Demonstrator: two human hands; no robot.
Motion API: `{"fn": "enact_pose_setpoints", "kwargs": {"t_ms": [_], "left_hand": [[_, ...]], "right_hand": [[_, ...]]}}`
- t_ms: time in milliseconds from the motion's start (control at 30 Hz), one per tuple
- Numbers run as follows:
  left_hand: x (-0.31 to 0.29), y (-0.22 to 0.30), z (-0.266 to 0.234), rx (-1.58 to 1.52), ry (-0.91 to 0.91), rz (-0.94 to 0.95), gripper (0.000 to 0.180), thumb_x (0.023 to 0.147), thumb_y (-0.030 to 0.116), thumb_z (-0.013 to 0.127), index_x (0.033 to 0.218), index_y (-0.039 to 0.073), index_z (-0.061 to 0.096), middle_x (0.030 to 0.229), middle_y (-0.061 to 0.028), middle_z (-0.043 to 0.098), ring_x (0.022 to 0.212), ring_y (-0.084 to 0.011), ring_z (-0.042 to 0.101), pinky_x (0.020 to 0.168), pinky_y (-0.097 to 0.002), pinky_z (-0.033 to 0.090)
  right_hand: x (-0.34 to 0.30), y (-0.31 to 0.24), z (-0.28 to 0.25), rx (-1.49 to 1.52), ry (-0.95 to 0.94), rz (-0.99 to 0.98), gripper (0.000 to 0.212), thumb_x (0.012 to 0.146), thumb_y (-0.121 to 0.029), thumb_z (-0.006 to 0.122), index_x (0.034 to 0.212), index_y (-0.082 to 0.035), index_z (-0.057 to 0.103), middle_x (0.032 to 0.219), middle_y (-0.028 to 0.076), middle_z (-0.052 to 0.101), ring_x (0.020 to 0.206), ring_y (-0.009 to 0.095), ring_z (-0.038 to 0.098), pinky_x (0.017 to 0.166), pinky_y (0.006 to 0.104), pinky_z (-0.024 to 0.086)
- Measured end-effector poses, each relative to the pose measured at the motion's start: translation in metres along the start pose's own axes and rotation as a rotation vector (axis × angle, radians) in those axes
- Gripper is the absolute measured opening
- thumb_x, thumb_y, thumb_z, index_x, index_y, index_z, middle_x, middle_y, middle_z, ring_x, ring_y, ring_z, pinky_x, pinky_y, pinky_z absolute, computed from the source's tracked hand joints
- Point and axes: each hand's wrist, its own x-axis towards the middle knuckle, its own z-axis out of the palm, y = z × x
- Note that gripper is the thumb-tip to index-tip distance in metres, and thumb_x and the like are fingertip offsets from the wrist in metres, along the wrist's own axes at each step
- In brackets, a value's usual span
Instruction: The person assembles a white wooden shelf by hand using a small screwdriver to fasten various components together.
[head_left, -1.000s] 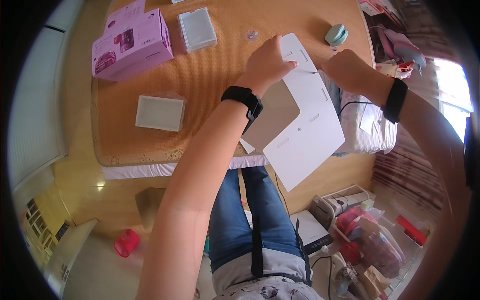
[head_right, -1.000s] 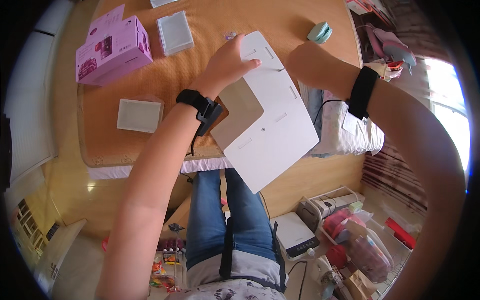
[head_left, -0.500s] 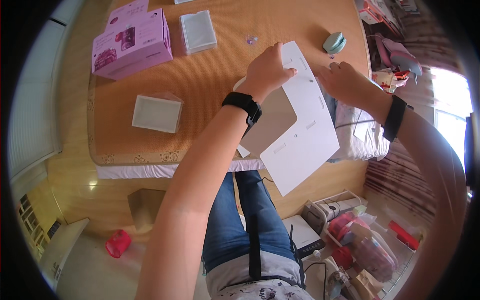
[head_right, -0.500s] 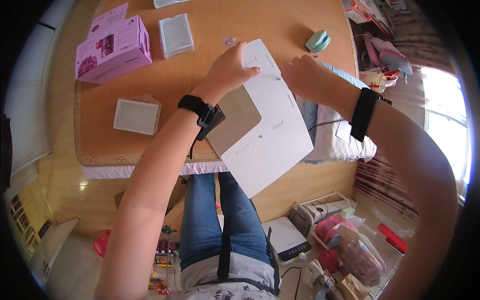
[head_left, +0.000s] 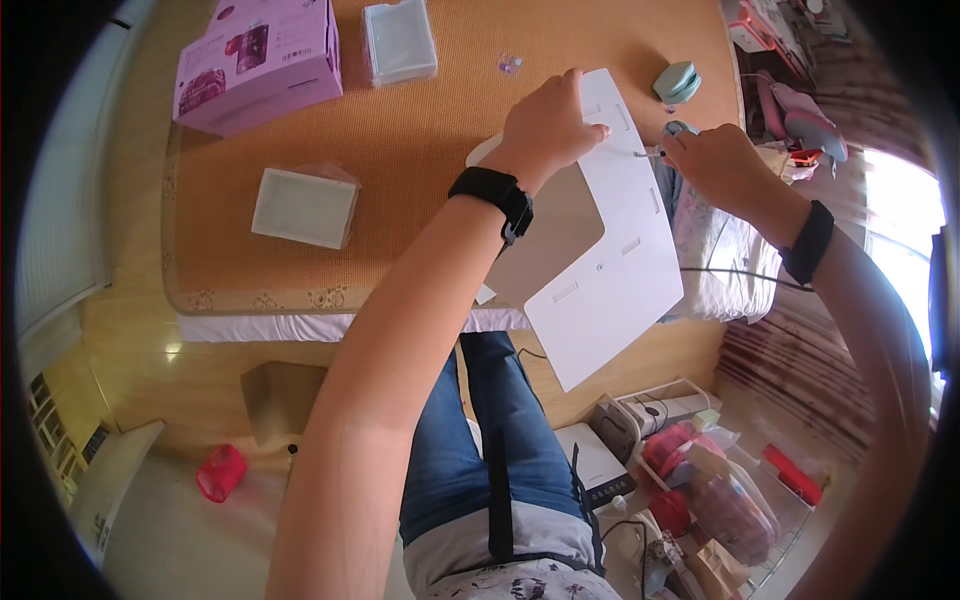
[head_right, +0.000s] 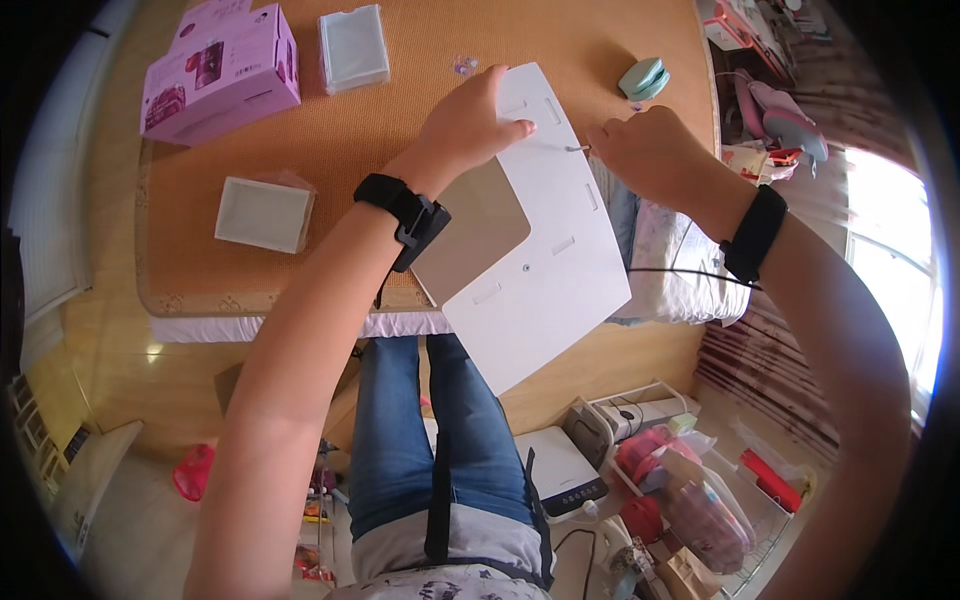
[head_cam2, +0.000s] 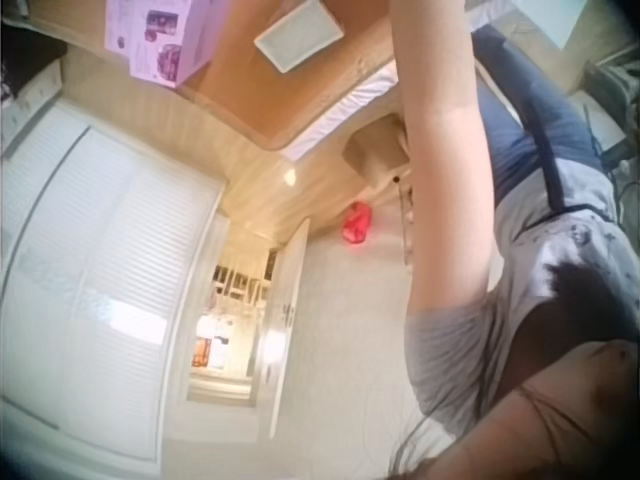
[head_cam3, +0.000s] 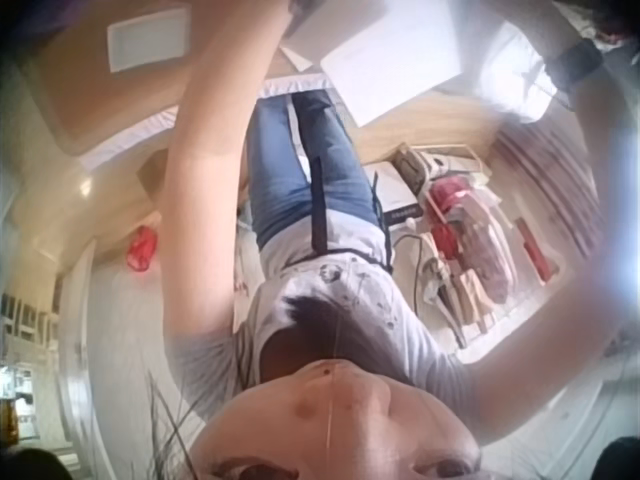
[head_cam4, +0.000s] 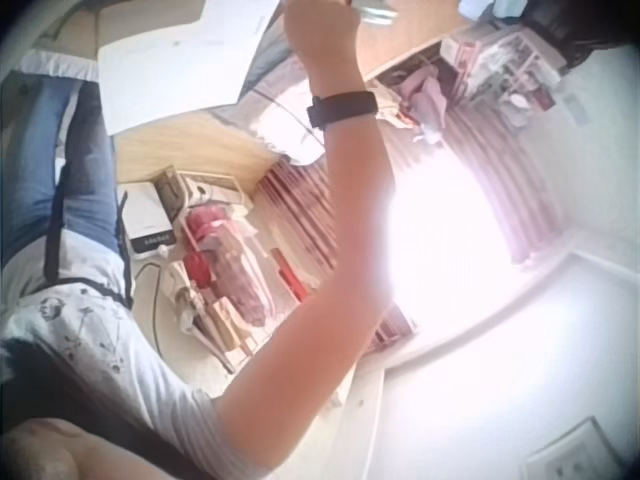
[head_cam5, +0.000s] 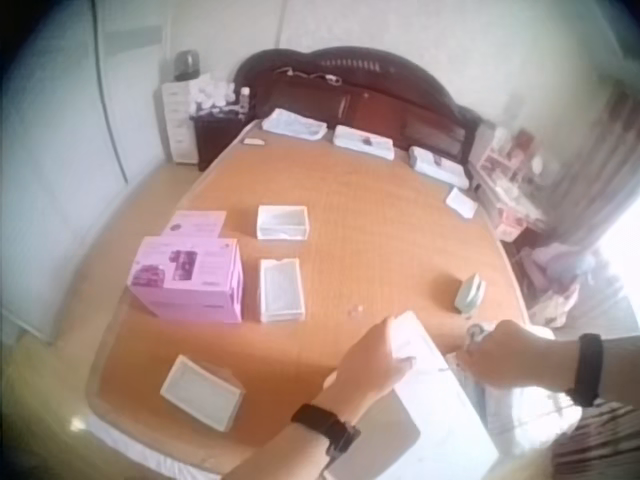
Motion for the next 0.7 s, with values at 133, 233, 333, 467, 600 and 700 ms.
{"fn": "enact_pose_setpoints", "kwargs": {"t_ms": [133,233,333,467,600,700], "left_hand": [[0.0004,-0.0022,0.0,-0.015,-0.02,0.0,0.067,0.072,0.03,0.069,0.125,-0.001,0.042,0.112,-0.0169,0.057,0.105,-0.0299,0.056,0.087,-0.0372,0.046],[0.0012,0.0017,-0.0027,-0.039,-0.055,-0.031,0.067,0.072,0.029,0.068,0.126,-0.003,0.041,0.115,-0.0188,0.056,0.106,-0.0307,0.055,0.088,-0.0371,0.045],[-0.0001,0.0035,-0.0048,-0.054,-0.069,-0.031,0.067,0.074,0.028,0.066,0.126,-0.005,0.041,0.118,-0.0225,0.054,0.108,-0.0323,0.054,0.09,-0.0369,0.043],[0.0002,0.0058,-0.0061,-0.038,-0.087,-0.051,0.066,0.075,0.028,0.066,0.127,-0.005,0.041,0.117,-0.0224,0.055,0.106,-0.032,0.055,0.089,-0.0371,0.044],[0.0,0.0037,-0.0048,-0.037,-0.065,-0.025,0.067,0.075,0.028,0.066,0.127,-0.005,0.04,0.116,-0.0224,0.055,0.105,-0.032,0.056,0.088,-0.0371,0.045],[0.0004,0.0026,-0.0047,-0.049,-0.079,-0.024,0.067,0.075,0.029,0.066,0.127,-0.005,0.04,0.116,-0.0224,0.055,0.105,-0.0319,0.056,0.088,-0.0372,0.045]], "right_hand": [[-0.0022,0.0008,0.005,0.024,0.006,-0.003,0.014,0.079,-0.017,0.058,0.085,-0.008,0.05,0.067,0.002,0.056,0.057,0.017,0.06,0.049,0.0285,0.042],[-0.0028,-0.0016,0.0074,0.021,0.025,0.017,0.015,0.078,-0.018,0.059,0.085,-0.008,0.05,0.067,0.002,0.056,0.057,0.016,0.06,0.049,0.0284,0.042],[-0.0025,-0.0031,0.0087,0.035,0.053,0.033,0.015,0.079,-0.02,0.059,0.085,-0.009,0.05,0.066,0.001,0.055,0.056,0.016,0.06,0.049,0.0281,0.042],[-0.0012,-0.0009,0.0083,0.017,0.043,0.048,0.014,0.082,-0.021,0.057,0.085,-0.009,0.051,0.065,0.0,0.056,0.059,0.015,0.06,0.05,0.0275,0.043],[-0.0018,0.0001,0.0108,0.01,0.067,0.058,0.013,0.085,-0.022,0.055,0.084,-0.009,0.051,0.066,0.0,0.057,0.061,0.015,0.061,0.052,0.0272,0.045],[-0.0025,-0.001,0.0104,0.03,0.075,0.066,0.012,0.086,-0.021,0.054,0.084,-0.009,0.051,0.066,0.0,0.058,0.061,0.016,0.061,0.053,0.0275,0.045]]}}
